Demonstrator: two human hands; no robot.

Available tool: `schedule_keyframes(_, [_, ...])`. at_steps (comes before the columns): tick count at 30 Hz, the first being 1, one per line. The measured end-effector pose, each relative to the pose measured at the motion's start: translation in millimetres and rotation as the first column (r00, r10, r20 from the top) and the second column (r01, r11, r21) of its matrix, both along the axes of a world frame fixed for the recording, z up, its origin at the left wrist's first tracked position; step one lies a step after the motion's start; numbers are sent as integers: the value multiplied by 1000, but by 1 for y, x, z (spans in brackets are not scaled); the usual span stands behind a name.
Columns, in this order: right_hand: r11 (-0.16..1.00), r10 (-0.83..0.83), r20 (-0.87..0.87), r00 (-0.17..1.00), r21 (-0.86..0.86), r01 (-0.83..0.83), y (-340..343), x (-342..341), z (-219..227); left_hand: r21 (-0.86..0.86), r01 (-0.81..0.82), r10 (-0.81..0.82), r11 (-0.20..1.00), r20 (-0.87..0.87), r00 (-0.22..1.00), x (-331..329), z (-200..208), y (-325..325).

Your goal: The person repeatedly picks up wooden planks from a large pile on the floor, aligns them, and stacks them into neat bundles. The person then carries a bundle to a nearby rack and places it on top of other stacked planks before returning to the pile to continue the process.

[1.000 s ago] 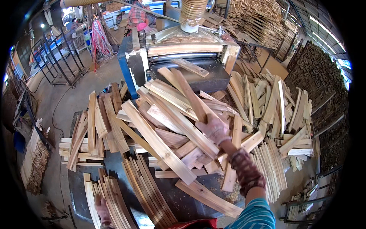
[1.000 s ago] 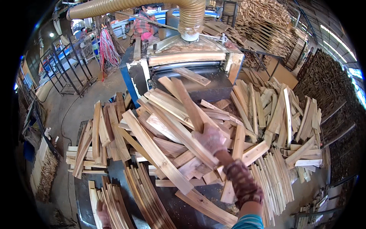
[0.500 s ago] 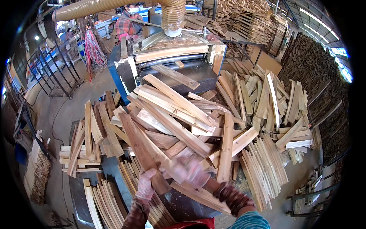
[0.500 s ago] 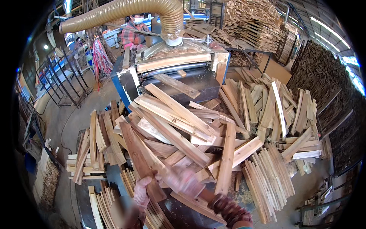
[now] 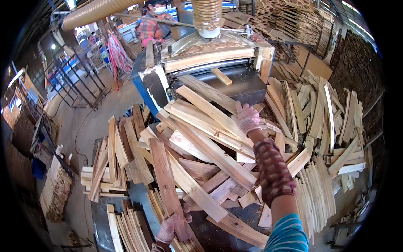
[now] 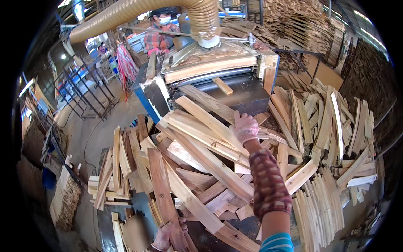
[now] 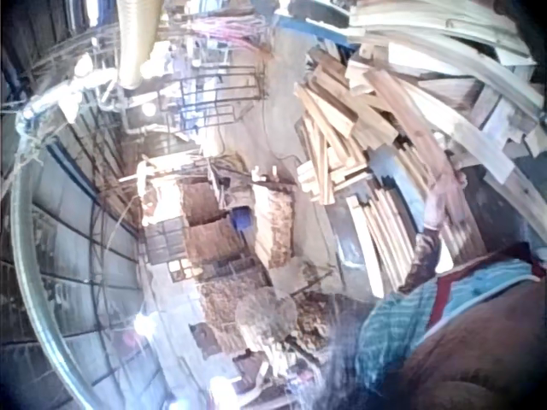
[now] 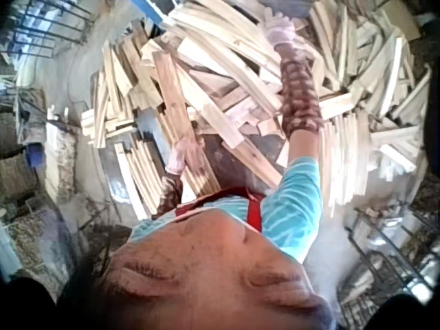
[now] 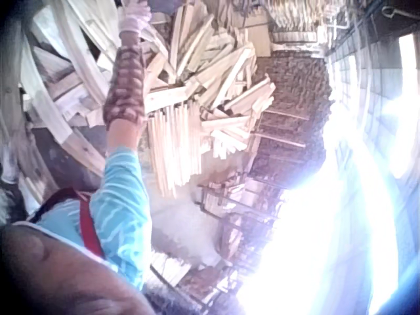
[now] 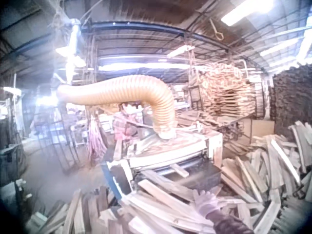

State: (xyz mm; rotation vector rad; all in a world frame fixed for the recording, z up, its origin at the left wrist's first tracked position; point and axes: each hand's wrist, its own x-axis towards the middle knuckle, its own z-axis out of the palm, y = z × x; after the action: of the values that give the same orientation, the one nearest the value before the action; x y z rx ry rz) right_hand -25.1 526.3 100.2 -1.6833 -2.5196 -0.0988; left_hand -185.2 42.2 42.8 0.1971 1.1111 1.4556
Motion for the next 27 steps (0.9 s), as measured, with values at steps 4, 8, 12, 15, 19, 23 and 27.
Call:
schedule_keyframes(4, [997, 73, 88, 993, 25, -75, -24, 11, -1, -5, 3, -4, 1000, -84, 996, 5, 10, 11])
schedule_keyframes(8, [977, 176, -61, 983, -113, -182, -88, 7, 38, -65, 6, -13, 998, -111, 994, -4, 15, -3])
schedule_keyframes(12, [890, 165, -376, 912, -342, -302, -196, 19, 44, -31, 5, -7, 1000, -77, 997, -5, 7, -43])
schedule_keyframes(15, [914, 154, -453, 878, -273, -301, -302, 79, 2, -9, 45, -45, 999, -55, 997, 20, 26, -25])
schedule_keyframes(19, [820, 59, -471, 880, -479, -312, -454, 60, -8, 98, 51, -32, 994, -188, 982, 57, 23, -12])
schedule_keyframes(23, [673, 271, -525, 807, -496, -549, -531, 64, -17, 107, -97, 93, 990, 36, 995, 54, 18, -49])
schedule_keyframes(27, [376, 417, -492, 764, -672, -638, -538, 68, -17, 123, -61, 67, 991, -43, 997, 22, 12, -130])
